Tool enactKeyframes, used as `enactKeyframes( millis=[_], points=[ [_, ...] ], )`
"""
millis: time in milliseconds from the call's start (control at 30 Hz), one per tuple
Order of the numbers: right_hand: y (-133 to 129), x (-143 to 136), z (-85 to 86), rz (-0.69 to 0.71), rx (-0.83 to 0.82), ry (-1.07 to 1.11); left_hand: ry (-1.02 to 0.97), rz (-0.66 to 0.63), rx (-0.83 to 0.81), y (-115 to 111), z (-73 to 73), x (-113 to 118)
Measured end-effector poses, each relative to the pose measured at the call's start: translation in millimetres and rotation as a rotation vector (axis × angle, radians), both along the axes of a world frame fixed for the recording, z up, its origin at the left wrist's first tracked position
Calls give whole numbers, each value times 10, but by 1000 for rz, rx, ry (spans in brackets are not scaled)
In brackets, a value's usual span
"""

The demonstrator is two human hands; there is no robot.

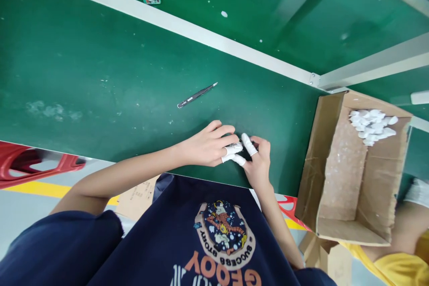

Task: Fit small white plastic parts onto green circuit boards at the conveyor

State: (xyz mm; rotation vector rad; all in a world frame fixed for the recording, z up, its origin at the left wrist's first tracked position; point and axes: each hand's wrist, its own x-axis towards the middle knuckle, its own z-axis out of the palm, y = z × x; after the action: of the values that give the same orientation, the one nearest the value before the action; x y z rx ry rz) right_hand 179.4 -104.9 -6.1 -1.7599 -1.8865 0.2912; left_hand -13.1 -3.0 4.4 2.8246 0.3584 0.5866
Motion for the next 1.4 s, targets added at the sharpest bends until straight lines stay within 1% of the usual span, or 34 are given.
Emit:
enactKeyframes(
  millis=[67, 133, 200, 233, 267, 333, 467, 533, 600, 733, 833, 867, 933, 1033, 1067, 1133, 1200, 1267, 1333, 1400],
  points=[
    [26, 55, 73, -79, -158, 217, -24, 15, 28, 7, 7, 2],
    [74, 94, 149, -154, -385, 426, -33, 33, 40, 10, 18, 6],
    [136, 118, 202, -162, -623, 621, -15, 39, 42, 6, 24, 7],
    [168, 126, 216, -151, -713, 705, -3, 39, 39, 2, 23, 6],
    [197, 132, 221, -142, -776, 770, 9, 39, 32, -1, 18, 5],
    [239, 141, 212, -143, -832, 844, 14, 49, -9, -2, 3, 6],
    [266, 148, 170, -150, -868, 910, -93, 102, -214, 19, -29, 26],
    [269, 143, 159, -149, -870, 919, -139, 119, -273, 31, -37, 41],
    [271, 138, 154, -141, -856, 898, -128, 115, -268, 33, -43, 52],
    [249, 162, 154, -124, -830, 871, -43, 105, -205, 17, -57, 56],
    [187, 201, 151, -52, -772, 919, -13, 104, -165, -9, -77, 67],
    [160, 208, 147, -29, -739, 900, -12, 110, -164, -20, -83, 75],
    [106, 201, 131, -9, -648, 757, -15, 137, -189, -43, -90, 92],
    [49, 152, 98, -3, -462, 428, 1, 178, -262, -61, -79, 108],
    [40, 132, 89, 7, -411, 359, 7, 183, -287, -58, -72, 108],
    [37, 100, 76, 28, -367, 301, 22, 181, -344, -37, -62, 101],
    [46, 89, 76, 28, -369, 308, 38, 197, -398, -7, -62, 94],
    [59, 107, 81, 3, -396, 343, 57, 214, -416, 14, -75, 95],
    [70, 151, 87, -21, -468, 450, 71, 210, -406, 18, -93, 105],
    [76, 200, 86, -17, -550, 603, 74, 189, -398, 10, -113, 121]
  ],
)
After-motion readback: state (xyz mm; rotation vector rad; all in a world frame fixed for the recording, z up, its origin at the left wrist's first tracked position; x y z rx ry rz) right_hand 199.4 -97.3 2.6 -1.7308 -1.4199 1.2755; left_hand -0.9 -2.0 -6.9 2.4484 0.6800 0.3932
